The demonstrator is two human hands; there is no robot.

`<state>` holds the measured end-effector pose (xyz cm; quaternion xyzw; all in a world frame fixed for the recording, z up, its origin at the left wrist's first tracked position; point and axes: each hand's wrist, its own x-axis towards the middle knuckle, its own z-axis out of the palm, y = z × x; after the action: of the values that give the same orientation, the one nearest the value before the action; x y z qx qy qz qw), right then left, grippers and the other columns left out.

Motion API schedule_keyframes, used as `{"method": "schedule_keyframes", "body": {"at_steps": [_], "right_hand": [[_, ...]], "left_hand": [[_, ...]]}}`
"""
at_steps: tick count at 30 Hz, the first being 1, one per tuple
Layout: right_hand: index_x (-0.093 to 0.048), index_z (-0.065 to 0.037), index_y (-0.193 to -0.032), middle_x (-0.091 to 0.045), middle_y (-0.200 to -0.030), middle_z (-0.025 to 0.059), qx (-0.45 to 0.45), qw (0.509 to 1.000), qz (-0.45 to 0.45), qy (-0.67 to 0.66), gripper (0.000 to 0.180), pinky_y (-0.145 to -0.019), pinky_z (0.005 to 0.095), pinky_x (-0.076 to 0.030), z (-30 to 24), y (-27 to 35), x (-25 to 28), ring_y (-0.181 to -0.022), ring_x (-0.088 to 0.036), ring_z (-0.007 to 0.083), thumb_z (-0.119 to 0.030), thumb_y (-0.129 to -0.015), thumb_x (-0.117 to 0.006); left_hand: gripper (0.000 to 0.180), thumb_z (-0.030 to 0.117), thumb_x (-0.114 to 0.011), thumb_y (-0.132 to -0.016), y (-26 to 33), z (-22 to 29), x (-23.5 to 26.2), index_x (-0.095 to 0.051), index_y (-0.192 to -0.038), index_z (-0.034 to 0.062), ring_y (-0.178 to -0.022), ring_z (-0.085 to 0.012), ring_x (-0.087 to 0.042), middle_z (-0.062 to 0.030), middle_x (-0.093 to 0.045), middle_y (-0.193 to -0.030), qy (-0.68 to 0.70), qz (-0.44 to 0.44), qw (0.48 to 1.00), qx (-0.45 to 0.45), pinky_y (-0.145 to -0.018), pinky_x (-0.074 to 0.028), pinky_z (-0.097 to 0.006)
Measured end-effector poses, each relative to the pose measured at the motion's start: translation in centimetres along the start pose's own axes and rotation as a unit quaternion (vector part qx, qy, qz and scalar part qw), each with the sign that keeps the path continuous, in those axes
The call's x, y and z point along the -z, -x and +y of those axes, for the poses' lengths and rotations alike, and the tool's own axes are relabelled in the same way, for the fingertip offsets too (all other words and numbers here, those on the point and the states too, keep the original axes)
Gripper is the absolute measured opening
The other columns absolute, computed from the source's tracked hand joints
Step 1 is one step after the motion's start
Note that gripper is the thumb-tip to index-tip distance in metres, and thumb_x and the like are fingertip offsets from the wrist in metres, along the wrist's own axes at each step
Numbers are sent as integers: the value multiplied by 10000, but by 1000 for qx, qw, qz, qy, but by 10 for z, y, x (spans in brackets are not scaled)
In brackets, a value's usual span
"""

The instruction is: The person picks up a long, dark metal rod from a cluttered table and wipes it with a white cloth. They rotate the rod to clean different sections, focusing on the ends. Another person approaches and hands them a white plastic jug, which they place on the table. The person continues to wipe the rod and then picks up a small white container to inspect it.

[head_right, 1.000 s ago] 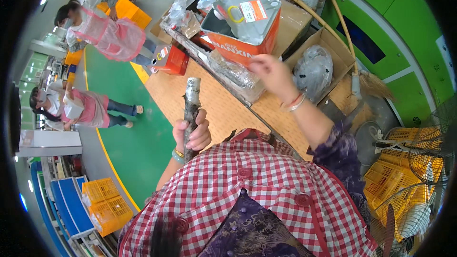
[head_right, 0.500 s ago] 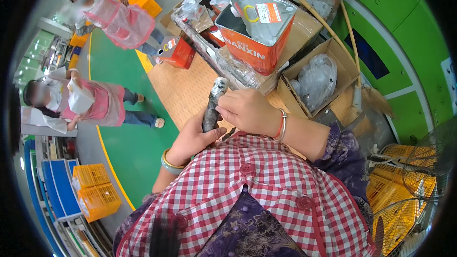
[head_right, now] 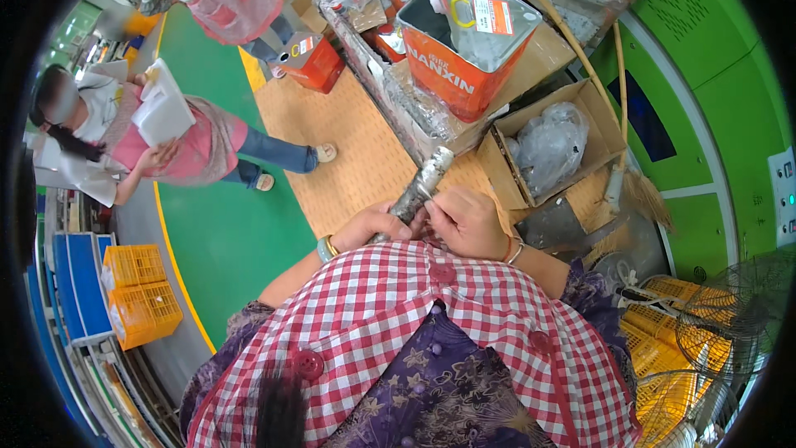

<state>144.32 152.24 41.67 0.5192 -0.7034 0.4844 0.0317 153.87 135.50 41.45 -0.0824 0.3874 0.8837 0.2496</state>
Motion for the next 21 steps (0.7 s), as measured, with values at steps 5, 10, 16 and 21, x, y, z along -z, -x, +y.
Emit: {"method": "schedule_keyframes", "body": {"at_steps": [5, 10, 16, 21], "right_hand": [[-515, -13, -684, -558, -781, 116, 40, 996, 66, 52, 91, -588, 347, -444, -7, -20, -3, -668, -536, 270, -8, -728, -595], [-519, 18, -695, -572, -818, 114, -61, 995, 78, -8, 81, -624, 316, -443, -4, -6, -14, -702, -543, 250, 1, -732, -590], [-522, 54, -700, -596, -883, 88, -314, 908, 42, -273, 151, -669, 250, -418, -4, 8, -17, -759, -545, 141, -43, -810, -558], [-543, 49, -751, -570, -853, 57, -266, 924, 37, -273, 126, -653, 233, -402, 6, 29, -30, -722, -510, 109, -42, -836, -524]], "left_hand": [[196, 55, -603, -701, 3, 14, -5, -518, -877, 52, -657, -64, -446, 25, -486, -726, -92, 103, 990, 9, -601, -356, -183], [281, 121, -628, -718, 2, 12, -6, -556, -962, 4, -686, -70, -504, -10, -561, -770, -304, 175, 936, -24, -609, -408, -218], [349, 146, -638, -677, 2, 6, -2, -567, -974, -23, -680, -133, -552, -86, -595, -735, -433, 221, 873, -43, -609, -444, -279], [357, 176, -642, -663, -4, -18, 19, -583, -956, -20, -670, -170, -566, -110, -607, -735, -425, 209, 878, -63, -623, -449, -300]]}}
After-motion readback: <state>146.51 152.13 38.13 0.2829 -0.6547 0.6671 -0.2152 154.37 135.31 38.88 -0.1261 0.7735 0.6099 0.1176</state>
